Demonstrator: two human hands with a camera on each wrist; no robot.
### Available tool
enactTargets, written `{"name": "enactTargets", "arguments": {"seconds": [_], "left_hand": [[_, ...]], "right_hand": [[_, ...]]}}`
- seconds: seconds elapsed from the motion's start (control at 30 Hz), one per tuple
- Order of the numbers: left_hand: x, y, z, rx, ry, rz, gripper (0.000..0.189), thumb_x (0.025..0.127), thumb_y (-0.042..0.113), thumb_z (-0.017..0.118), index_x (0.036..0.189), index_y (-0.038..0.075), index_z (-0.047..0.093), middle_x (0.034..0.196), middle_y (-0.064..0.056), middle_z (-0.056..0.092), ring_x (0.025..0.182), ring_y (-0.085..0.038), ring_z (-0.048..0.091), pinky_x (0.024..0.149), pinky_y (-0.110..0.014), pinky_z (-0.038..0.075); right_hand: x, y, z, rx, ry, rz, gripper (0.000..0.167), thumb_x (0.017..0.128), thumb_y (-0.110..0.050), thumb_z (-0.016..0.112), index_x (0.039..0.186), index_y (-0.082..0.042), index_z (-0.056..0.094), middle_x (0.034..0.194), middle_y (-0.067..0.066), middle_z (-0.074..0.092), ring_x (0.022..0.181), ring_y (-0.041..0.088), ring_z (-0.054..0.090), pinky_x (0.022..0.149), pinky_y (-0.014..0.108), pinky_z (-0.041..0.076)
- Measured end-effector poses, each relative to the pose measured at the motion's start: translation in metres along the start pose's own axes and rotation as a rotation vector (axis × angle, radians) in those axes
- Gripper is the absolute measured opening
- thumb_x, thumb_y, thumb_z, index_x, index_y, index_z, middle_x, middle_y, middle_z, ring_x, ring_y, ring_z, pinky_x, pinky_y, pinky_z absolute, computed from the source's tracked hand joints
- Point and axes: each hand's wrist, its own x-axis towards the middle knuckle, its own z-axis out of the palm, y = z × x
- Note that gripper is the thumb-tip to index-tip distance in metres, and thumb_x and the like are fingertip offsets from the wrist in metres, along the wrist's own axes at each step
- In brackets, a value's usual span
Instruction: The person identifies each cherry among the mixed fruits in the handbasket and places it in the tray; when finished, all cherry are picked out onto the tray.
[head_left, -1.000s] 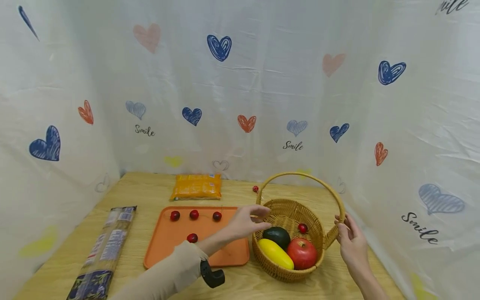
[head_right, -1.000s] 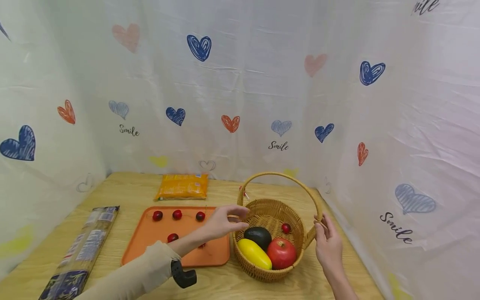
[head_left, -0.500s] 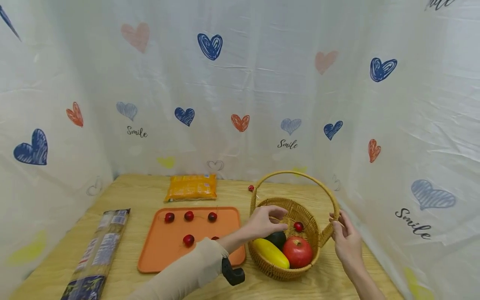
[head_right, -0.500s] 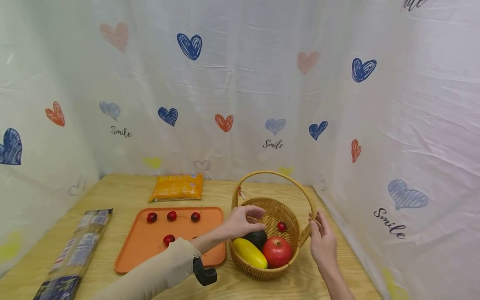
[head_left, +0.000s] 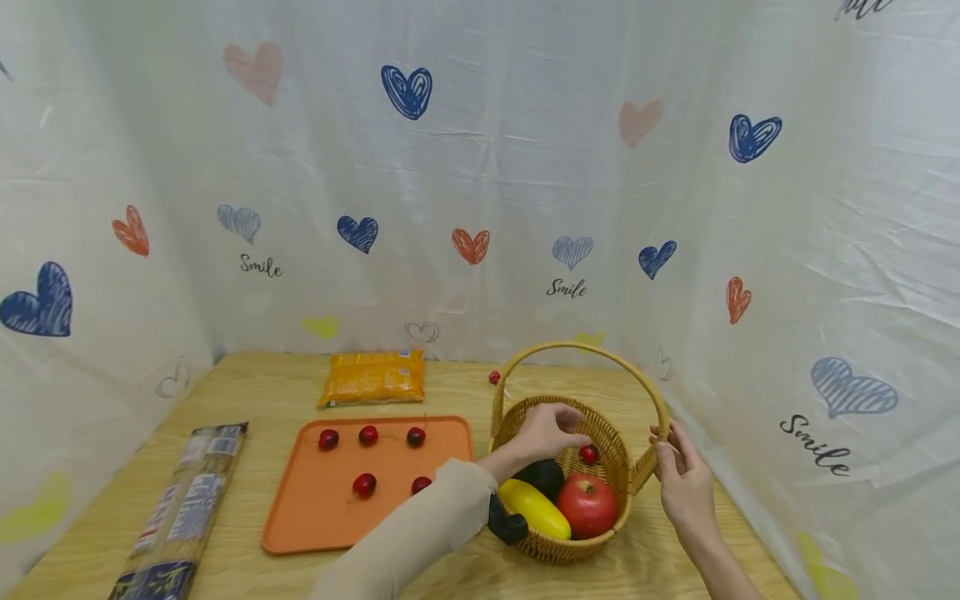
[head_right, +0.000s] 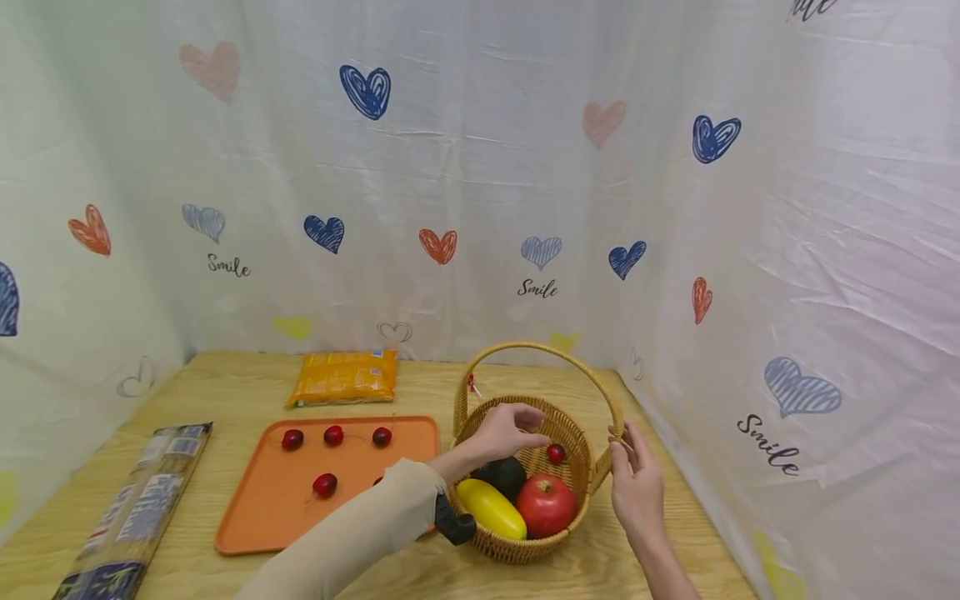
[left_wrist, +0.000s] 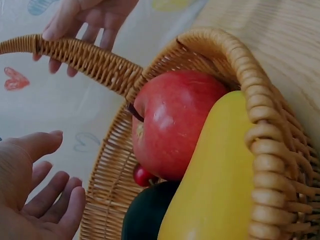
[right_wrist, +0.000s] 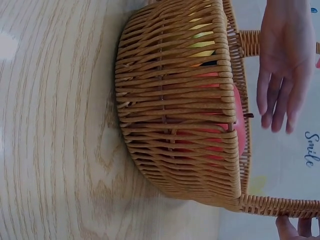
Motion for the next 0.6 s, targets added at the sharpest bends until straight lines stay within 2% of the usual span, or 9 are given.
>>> {"name": "enactTargets", "arguments": {"seconds": [0.2, 0.43, 0.6], "left_hand": [[0.017, 0.001, 0.013, 0.015, 0.024, -0.073, 0.036, 0.082, 0.021, 0.075, 0.114, 0.008, 0.067, 0.107, -0.007, 0.064, 0.092, -0.013, 0.059, 0.075, -0.027, 0.050], [0.033, 0.000, 0.033, 0.060, 0.050, -0.077, 0.035, 0.080, 0.018, 0.077, 0.112, 0.005, 0.069, 0.101, -0.005, 0.066, 0.091, -0.014, 0.060, 0.076, -0.026, 0.049], [0.041, -0.006, 0.037, 0.044, 0.085, -0.153, 0.033, 0.080, 0.016, 0.077, 0.110, 0.004, 0.069, 0.099, -0.004, 0.065, 0.091, -0.017, 0.059, 0.074, -0.028, 0.050]], "right_hand": [[0.000, 0.002, 0.001, 0.013, -0.004, -0.010, 0.053, 0.102, -0.025, 0.040, 0.150, -0.006, 0.025, 0.136, 0.016, 0.042, 0.111, -0.007, 0.047, 0.083, 0.010, 0.043], [0.000, 0.002, -0.001, 0.015, 0.005, -0.021, 0.050, 0.102, -0.024, 0.041, 0.149, -0.009, 0.029, 0.130, 0.006, 0.047, 0.112, -0.003, 0.049, 0.082, 0.011, 0.045], [0.001, 0.002, -0.001, 0.036, 0.003, -0.026, 0.049, 0.102, -0.022, 0.042, 0.148, -0.008, 0.031, 0.129, 0.004, 0.047, 0.112, -0.002, 0.049, 0.083, 0.012, 0.045]]}}
